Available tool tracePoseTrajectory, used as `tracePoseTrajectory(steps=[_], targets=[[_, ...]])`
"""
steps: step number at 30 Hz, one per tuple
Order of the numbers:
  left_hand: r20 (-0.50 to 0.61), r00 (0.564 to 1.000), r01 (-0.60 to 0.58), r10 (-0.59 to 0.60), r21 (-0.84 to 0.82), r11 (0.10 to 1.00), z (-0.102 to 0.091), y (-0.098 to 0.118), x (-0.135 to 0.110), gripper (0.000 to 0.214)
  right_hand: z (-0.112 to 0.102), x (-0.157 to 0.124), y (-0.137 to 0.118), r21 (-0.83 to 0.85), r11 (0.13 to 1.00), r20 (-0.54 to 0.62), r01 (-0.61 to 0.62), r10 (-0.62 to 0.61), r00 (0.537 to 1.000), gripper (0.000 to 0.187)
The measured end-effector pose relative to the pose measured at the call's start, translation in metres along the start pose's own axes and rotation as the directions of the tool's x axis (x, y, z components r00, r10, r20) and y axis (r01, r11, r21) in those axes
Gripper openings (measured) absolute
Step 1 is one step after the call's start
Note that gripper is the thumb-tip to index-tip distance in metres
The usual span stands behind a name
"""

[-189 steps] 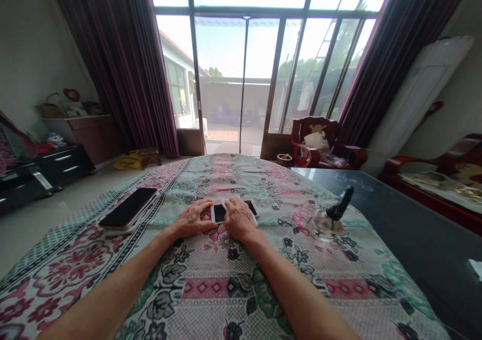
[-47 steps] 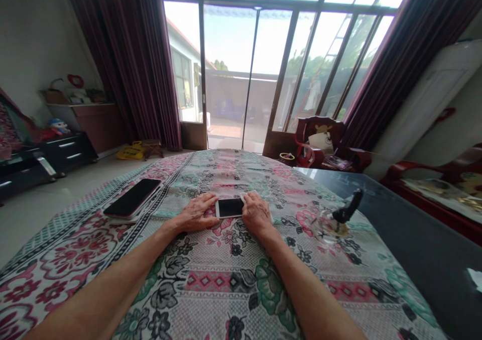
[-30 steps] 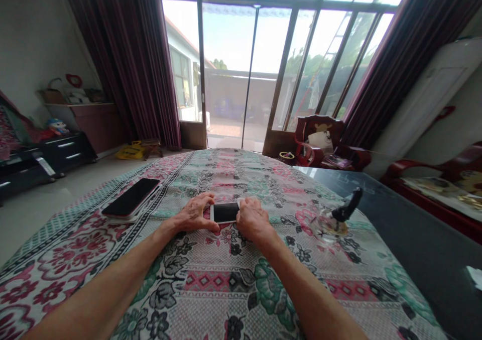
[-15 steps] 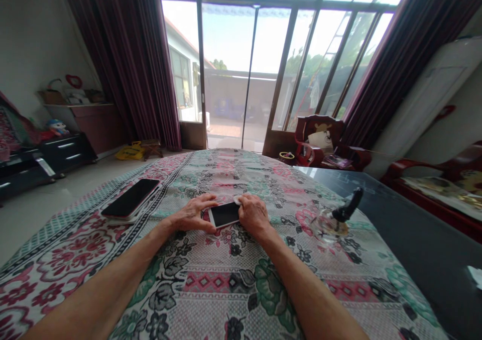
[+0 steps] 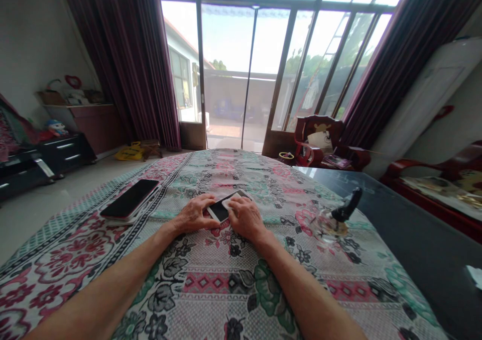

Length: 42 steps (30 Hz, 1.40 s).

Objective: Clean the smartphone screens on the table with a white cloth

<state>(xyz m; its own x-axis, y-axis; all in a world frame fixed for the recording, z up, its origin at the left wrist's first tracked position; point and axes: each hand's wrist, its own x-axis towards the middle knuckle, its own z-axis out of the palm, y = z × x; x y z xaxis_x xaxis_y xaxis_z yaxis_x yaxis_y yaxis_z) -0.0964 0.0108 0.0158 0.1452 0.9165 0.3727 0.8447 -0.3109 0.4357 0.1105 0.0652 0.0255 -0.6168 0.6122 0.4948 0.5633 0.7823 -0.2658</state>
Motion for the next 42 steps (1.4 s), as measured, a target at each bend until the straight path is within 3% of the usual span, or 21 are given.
tracePoseTrajectory(steps=[3,7,12,20,22,29,34,42], targets=[[0.031,0.999,-0.019,0.021,-0.055,0.998,-0.002,-0.006,-0.001,0.053,0.002,0.000,0.004,0.014,1.000,0.035,0.011,-0.012,0.999,0.027],[0.032,0.999,-0.024,0.026,-0.059,0.998,-0.003,-0.008,-0.001,0.041,0.000,0.005,0.014,-0.060,0.988,0.015,-0.139,0.140,0.990,0.032],[0.022,0.998,-0.057,0.057,0.018,0.998,-0.001,-0.004,-0.001,0.053,-0.002,0.005,0.015,-0.132,0.960,0.012,-0.246,0.249,0.968,0.034],[0.033,0.995,-0.095,0.094,0.025,0.995,-0.001,-0.007,-0.002,0.050,0.000,-0.003,-0.018,-0.022,1.000,0.104,-0.009,0.011,0.995,0.033],[0.032,0.995,-0.094,0.093,0.024,0.995,0.000,-0.008,-0.002,0.050,0.000,-0.002,-0.016,-0.022,1.000,0.097,-0.015,0.017,0.995,0.032],[0.042,0.996,-0.081,0.081,-0.004,0.997,-0.001,-0.008,-0.001,0.039,-0.003,0.003,0.008,-0.138,0.964,0.019,-0.229,0.234,0.972,0.033],[0.035,0.994,-0.100,0.101,-0.019,0.995,-0.001,-0.009,-0.001,0.034,-0.001,0.000,0.002,-0.154,0.968,0.032,-0.196,0.204,0.979,0.033],[0.024,0.996,-0.087,0.090,-0.108,0.990,0.001,-0.016,-0.001,0.035,-0.002,-0.001,-0.011,-0.046,0.999,0.094,-0.026,0.030,0.995,0.033]])
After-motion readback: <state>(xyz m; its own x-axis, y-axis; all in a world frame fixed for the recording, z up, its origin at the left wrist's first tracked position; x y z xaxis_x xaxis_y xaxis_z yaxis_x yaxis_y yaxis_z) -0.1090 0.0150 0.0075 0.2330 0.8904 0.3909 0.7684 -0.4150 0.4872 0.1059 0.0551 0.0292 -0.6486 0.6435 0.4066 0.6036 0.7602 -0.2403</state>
